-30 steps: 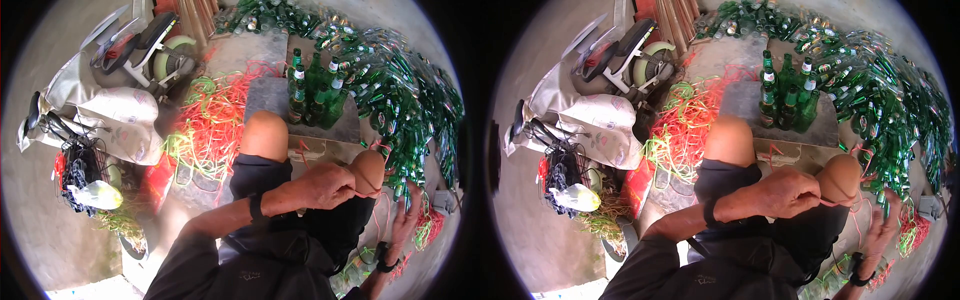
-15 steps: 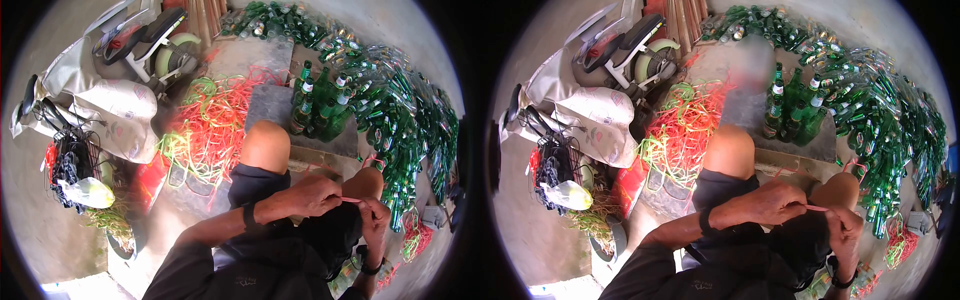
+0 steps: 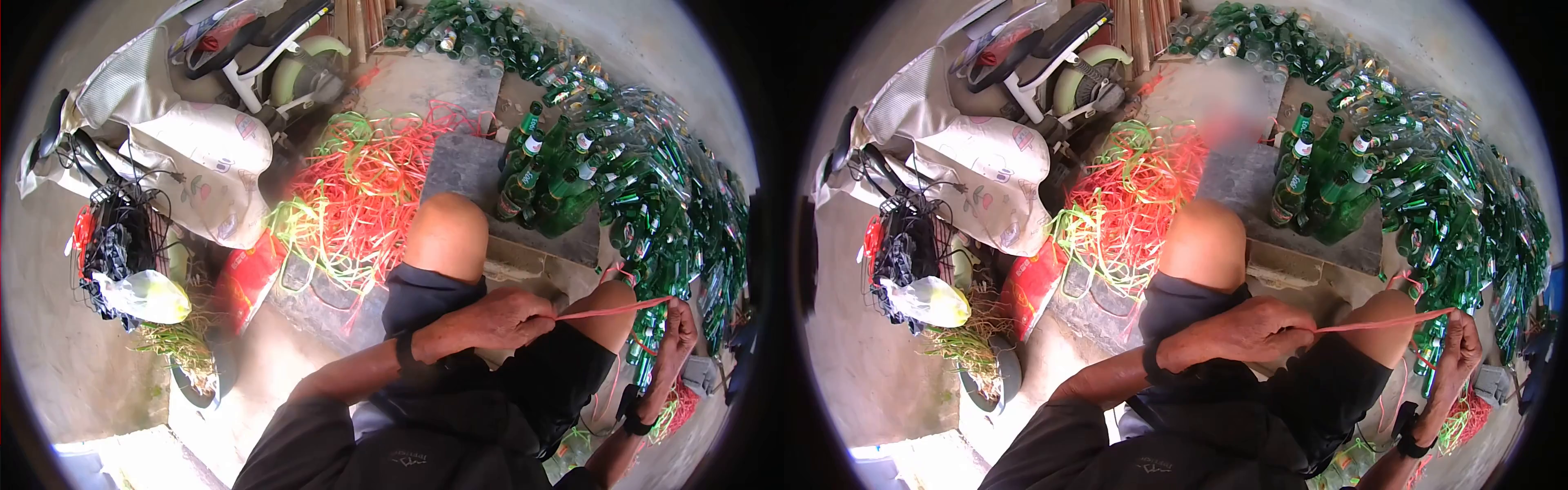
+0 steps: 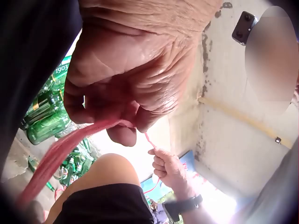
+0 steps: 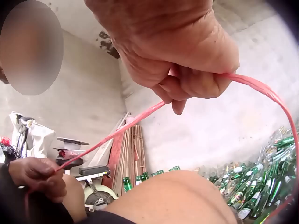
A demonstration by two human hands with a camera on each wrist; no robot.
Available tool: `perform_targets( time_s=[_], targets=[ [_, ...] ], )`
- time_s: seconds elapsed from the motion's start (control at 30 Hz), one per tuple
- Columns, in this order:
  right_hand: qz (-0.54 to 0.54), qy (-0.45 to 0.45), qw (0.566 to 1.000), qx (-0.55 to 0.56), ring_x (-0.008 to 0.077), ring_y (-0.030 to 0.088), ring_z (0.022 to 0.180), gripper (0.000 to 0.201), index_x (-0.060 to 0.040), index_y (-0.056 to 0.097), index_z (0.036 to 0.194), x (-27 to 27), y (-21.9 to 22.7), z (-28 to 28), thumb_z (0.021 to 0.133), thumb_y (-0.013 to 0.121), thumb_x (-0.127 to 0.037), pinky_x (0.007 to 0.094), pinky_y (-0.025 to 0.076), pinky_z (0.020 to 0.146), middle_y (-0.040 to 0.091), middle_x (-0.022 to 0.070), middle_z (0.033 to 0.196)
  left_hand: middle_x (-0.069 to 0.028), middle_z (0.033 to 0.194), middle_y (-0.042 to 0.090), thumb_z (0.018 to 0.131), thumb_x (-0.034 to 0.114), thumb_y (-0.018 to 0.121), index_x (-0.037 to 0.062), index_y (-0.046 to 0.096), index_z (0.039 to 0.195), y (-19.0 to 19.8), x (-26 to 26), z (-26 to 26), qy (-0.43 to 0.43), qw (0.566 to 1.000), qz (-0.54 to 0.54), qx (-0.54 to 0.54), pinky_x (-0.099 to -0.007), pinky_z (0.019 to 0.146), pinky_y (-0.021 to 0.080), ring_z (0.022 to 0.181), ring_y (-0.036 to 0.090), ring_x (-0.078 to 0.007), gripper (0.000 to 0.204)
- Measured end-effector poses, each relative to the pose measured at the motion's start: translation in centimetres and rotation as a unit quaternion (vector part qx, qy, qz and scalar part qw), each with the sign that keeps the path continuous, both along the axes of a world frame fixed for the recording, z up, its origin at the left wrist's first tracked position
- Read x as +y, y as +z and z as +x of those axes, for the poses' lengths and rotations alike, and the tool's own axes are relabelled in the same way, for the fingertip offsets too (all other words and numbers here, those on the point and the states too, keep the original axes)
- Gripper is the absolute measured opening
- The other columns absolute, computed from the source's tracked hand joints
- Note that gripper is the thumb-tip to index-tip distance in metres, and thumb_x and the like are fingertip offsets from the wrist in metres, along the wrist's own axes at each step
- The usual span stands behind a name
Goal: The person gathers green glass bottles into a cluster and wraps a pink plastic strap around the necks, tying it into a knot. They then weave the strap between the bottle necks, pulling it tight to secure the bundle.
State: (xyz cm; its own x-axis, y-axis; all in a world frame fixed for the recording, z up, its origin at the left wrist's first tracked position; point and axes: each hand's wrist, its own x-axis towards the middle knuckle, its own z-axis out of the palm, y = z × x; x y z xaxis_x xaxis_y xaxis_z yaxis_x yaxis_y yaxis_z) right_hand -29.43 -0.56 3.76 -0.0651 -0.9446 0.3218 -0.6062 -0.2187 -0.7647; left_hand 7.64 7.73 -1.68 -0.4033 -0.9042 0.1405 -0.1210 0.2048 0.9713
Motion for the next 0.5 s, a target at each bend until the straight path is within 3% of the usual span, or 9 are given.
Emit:
perform_targets(
  time_s=[0.1, 0.13, 0.17, 0.23, 0.3, 0.43, 0.5],
  targets=[
    [0.053, -0.023, 0.998, -0.008, 0.0030, 0.038, 0.073, 0.024, -0.0032, 0.073, 0.100, 0.5, -1.5, -2.4, 0.105, 0.064, -0.025, 0.0226, 0.028, 0.064, 0.054, -0.0098, 0.080, -0.0176, 0.083, 0.067, 0.098, 0.016, 0.064, 0.0028, 0.071, 0.102, -0.5, 0.3, 0.1, 0.023, 0.999, -0.036, -0.017, -0.0428, 0.069, 0.051, 0.075, 0.067, -0.0341, 0.015],
    [0.094, -0.027, 0.995, -0.014, 0.0023, 0.041, 0.075, 0.022, -0.0036, 0.074, 0.102, 1.0, -0.9, -2.3, 0.105, 0.064, -0.023, 0.0217, 0.031, 0.066, 0.059, -0.0088, 0.085, -0.0137, 0.079, 0.064, 0.100, 0.016, 0.063, 0.0016, 0.070, 0.104, -0.2, 0.3, 0.3, 0.018, 0.999, -0.045, 0.018, -0.0383, 0.066, 0.049, 0.071, 0.064, -0.0255, 0.016],
    [0.078, -0.011, 0.996, -0.037, 0.0022, 0.044, 0.077, 0.021, -0.0036, 0.074, 0.102, 1.4, -1.2, -2.2, 0.105, 0.064, -0.022, 0.0212, 0.034, 0.068, 0.063, -0.0080, 0.088, -0.0137, 0.079, 0.064, 0.100, 0.016, 0.063, 0.0016, 0.070, 0.104, 0.1, 0.3, 0.5, 0.003, 0.999, -0.041, 0.023, -0.0383, 0.066, 0.049, 0.071, 0.064, -0.0255, 0.016],
    [0.101, -0.014, 0.993, -0.055, 0.0021, 0.044, 0.076, 0.021, -0.0037, 0.075, 0.104, 1.9, -1.2, -2.1, 0.105, 0.064, -0.022, 0.0208, 0.033, 0.067, 0.063, -0.0078, 0.088, -0.0070, 0.075, 0.060, 0.102, 0.015, 0.062, 0.0007, 0.070, 0.102, 0.6, 0.0, 0.7, 0.038, 0.998, 0.003, 0.045, -0.0323, 0.064, 0.046, 0.070, 0.057, -0.0126, 0.016],
    [0.090, -0.029, 0.993, -0.067, 0.0018, 0.043, 0.074, 0.022, -0.0037, 0.076, 0.105, 1.5, -1.5, -2.3, 0.105, 0.064, -0.023, 0.0211, 0.032, 0.065, 0.063, -0.0087, 0.085, -0.0041, 0.075, 0.058, 0.103, 0.014, 0.062, 0.0007, 0.070, 0.101, 1.1, -0.7, 1.2, 0.034, 0.999, 0.025, 0.030, -0.0295, 0.063, 0.044, 0.071, 0.053, -0.0085, 0.016],
    [0.124, -0.049, 0.989, -0.064, 0.0006, 0.038, 0.069, 0.024, -0.0037, 0.077, 0.104, 0.1, -0.6, -0.7, 0.104, 0.065, -0.024, 0.0219, 0.027, 0.061, 0.059, -0.0107, 0.079, 0.0064, 0.075, 0.056, 0.104, 0.015, 0.064, 0.0028, 0.072, 0.098, 1.9, -2.7, 1.8, 0.085, 0.994, 0.068, 0.016, -0.0211, 0.062, 0.040, 0.071, 0.048, -0.0014, 0.016],
    [0.090, -0.043, 0.994, -0.045, 0.0001, 0.027, 0.062, 0.026, -0.0089, 0.074, 0.097, -1.4, -0.8, -0.3, 0.105, 0.063, -0.031, 0.0242, 0.017, 0.055, 0.039, -0.0145, 0.068, 0.0086, 0.075, 0.056, 0.104, 0.017, 0.064, 0.0063, 0.074, 0.098, 3.0, -3.6, 2.0, 0.122, 0.988, 0.098, 0.014, -0.0196, 0.059, 0.040, 0.071, 0.051, -0.0005, 0.016]
  ],
)
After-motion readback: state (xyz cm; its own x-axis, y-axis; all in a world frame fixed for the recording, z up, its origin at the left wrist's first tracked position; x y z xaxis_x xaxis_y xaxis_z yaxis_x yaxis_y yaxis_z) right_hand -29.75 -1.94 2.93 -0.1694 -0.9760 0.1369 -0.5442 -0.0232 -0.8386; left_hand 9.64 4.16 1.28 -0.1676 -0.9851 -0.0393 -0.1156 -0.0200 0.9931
